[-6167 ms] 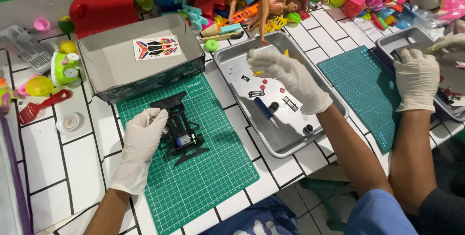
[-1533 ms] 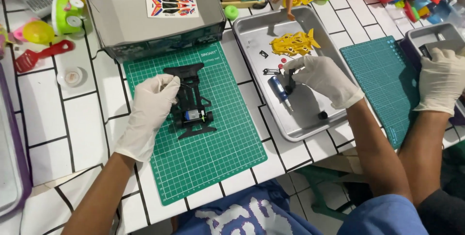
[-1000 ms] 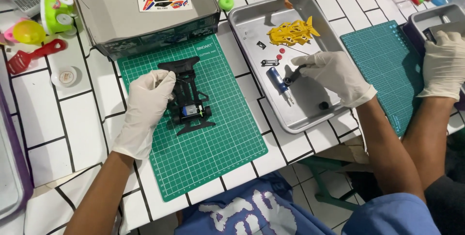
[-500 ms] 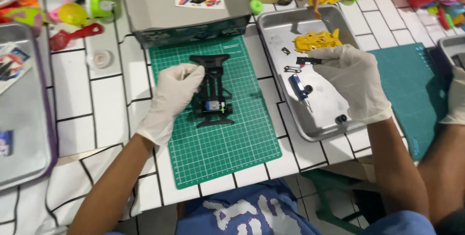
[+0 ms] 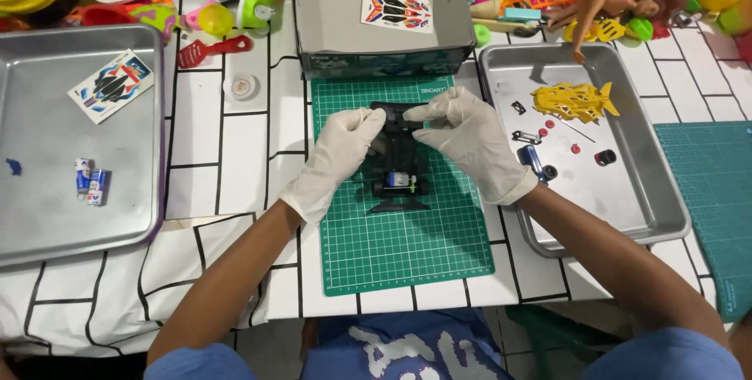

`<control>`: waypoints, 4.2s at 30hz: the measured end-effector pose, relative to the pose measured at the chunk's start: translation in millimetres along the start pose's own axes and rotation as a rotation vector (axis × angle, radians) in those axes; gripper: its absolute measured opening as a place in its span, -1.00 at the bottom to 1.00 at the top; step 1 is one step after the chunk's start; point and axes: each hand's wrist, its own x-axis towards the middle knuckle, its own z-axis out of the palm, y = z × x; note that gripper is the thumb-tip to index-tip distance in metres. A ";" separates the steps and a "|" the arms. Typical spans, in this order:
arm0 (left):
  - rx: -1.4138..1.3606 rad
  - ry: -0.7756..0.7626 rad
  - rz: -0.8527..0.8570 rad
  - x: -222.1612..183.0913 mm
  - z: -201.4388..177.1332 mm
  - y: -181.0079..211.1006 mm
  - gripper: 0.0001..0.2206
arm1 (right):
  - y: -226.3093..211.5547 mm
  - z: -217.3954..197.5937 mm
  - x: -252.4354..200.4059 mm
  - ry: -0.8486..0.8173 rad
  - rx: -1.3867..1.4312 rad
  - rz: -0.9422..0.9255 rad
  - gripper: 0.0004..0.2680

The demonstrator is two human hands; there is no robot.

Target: Assembling a model toy car by installing internal components like gears and motors into the chassis.

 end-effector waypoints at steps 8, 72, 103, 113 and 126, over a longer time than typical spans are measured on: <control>-0.067 -0.007 0.046 -5.0 0.7 7.7 -0.81 | 34.2 2.1 6.3 -0.024 -0.103 -0.014 -0.75; -0.063 0.117 0.079 -19.5 10.0 19.0 -0.87 | 20.2 -28.5 13.1 -0.138 0.311 0.269 -0.71; 0.080 0.171 -0.068 -23.5 8.9 31.2 -0.88 | 79.2 -245.3 -52.8 0.100 -0.752 0.571 -0.73; 0.097 0.180 -0.064 -26.5 11.9 39.4 -0.89 | 94.9 -239.2 -45.1 0.022 -0.893 0.551 -0.79; 0.076 0.170 -0.044 -21.1 8.3 28.0 -0.89 | 106.2 -228.9 -40.1 0.001 -0.730 0.508 -0.81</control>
